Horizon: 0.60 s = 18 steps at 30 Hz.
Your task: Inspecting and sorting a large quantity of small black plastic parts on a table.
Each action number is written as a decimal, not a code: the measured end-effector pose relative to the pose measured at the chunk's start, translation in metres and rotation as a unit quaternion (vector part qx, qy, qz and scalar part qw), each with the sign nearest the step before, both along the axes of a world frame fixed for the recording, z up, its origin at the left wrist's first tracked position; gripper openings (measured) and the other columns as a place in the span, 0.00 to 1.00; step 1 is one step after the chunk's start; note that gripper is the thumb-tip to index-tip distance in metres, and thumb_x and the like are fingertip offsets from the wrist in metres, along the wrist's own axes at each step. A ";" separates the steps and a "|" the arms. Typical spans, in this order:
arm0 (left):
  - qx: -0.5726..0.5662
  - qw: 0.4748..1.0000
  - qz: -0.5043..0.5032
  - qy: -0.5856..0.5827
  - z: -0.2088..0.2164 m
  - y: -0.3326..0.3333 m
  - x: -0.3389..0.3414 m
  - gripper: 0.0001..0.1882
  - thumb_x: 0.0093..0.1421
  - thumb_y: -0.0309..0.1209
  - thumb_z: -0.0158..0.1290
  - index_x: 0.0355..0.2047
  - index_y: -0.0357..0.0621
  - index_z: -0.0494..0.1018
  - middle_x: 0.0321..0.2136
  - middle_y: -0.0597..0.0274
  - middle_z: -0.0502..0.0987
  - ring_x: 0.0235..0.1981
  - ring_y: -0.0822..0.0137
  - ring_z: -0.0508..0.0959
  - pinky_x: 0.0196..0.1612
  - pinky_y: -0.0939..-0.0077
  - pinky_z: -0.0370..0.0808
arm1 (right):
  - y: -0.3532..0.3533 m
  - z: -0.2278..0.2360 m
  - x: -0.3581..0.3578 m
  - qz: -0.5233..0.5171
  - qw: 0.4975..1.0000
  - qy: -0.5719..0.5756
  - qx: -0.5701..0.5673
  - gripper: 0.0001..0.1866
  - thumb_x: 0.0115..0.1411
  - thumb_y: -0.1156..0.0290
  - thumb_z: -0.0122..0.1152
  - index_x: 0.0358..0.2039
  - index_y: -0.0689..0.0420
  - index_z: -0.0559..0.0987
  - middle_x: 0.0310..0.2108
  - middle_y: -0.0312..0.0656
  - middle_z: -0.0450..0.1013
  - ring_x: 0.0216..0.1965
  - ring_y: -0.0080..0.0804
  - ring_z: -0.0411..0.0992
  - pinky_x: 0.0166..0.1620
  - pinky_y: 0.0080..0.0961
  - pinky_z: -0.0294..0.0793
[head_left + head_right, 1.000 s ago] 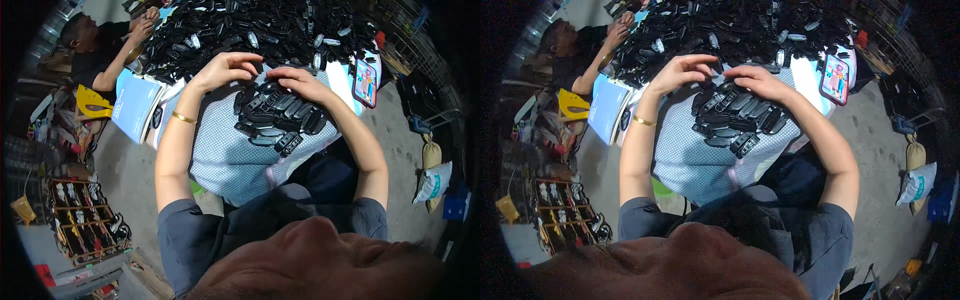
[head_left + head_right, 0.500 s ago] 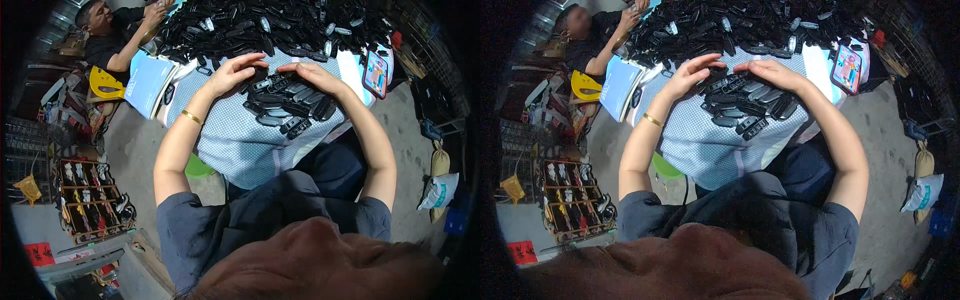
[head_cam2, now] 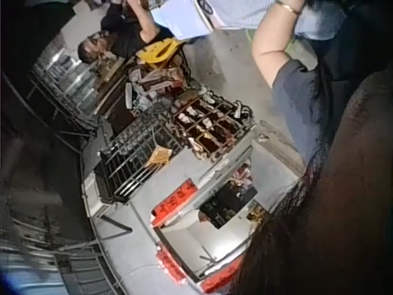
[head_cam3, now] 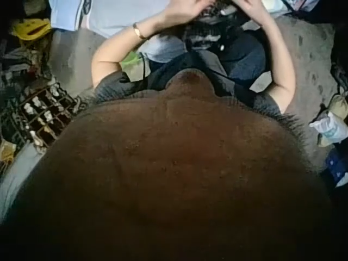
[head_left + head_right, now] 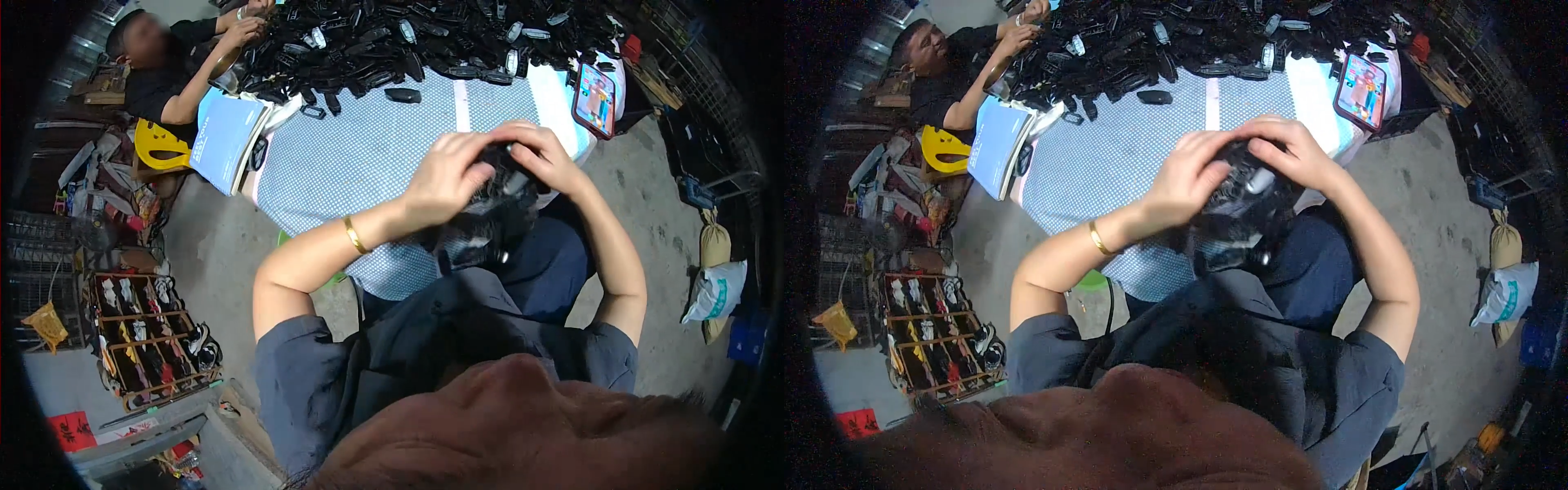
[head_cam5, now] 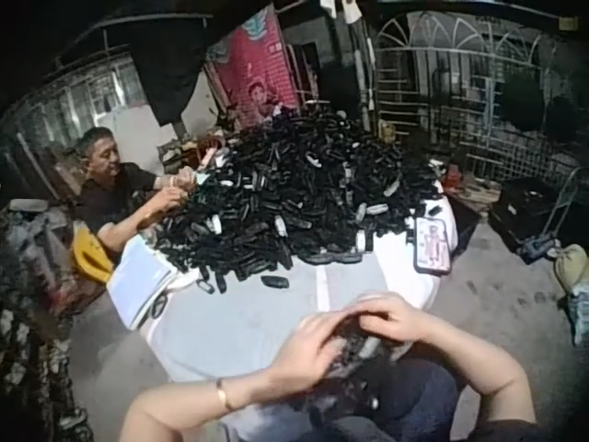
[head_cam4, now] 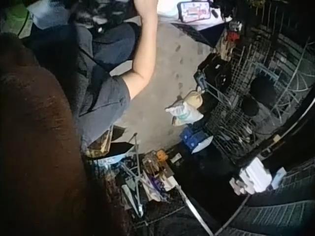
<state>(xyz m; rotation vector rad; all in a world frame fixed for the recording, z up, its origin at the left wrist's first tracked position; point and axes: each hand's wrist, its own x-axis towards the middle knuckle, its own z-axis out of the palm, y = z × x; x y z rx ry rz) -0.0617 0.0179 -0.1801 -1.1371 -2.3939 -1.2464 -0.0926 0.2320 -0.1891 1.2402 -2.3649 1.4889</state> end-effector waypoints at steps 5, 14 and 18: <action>-0.055 0.997 -0.055 0.005 -0.005 0.027 0.028 0.37 0.44 0.33 0.59 0.54 0.37 0.58 0.51 0.44 0.57 0.48 0.48 0.65 0.51 0.61 0.64 | 0.022 -0.010 0.035 -0.053 0.998 -0.004 -0.037 0.12 0.54 0.73 0.49 0.37 0.65 0.74 0.40 0.49 0.71 0.43 0.42 0.69 0.48 0.33 0.65; -0.101 0.980 -0.050 0.163 0.012 -0.003 -0.027 0.21 0.48 0.22 0.48 0.45 0.36 0.66 0.44 0.46 0.66 0.43 0.49 0.67 0.47 0.60 0.66 | 0.057 0.000 0.067 -0.216 0.971 -0.102 -0.029 0.12 0.57 0.69 0.51 0.33 0.64 0.76 0.35 0.43 0.74 0.38 0.29 0.71 0.45 0.26 0.67; -0.266 0.915 0.178 0.246 0.010 -0.040 -0.068 0.18 0.50 0.23 0.43 0.43 0.37 0.68 0.41 0.51 0.69 0.43 0.53 0.66 0.44 0.63 0.65 | 0.090 0.005 0.035 -0.413 0.909 0.028 -0.044 0.09 0.53 0.73 0.57 0.34 0.63 0.77 0.33 0.41 0.73 0.35 0.25 0.71 0.38 0.21 0.69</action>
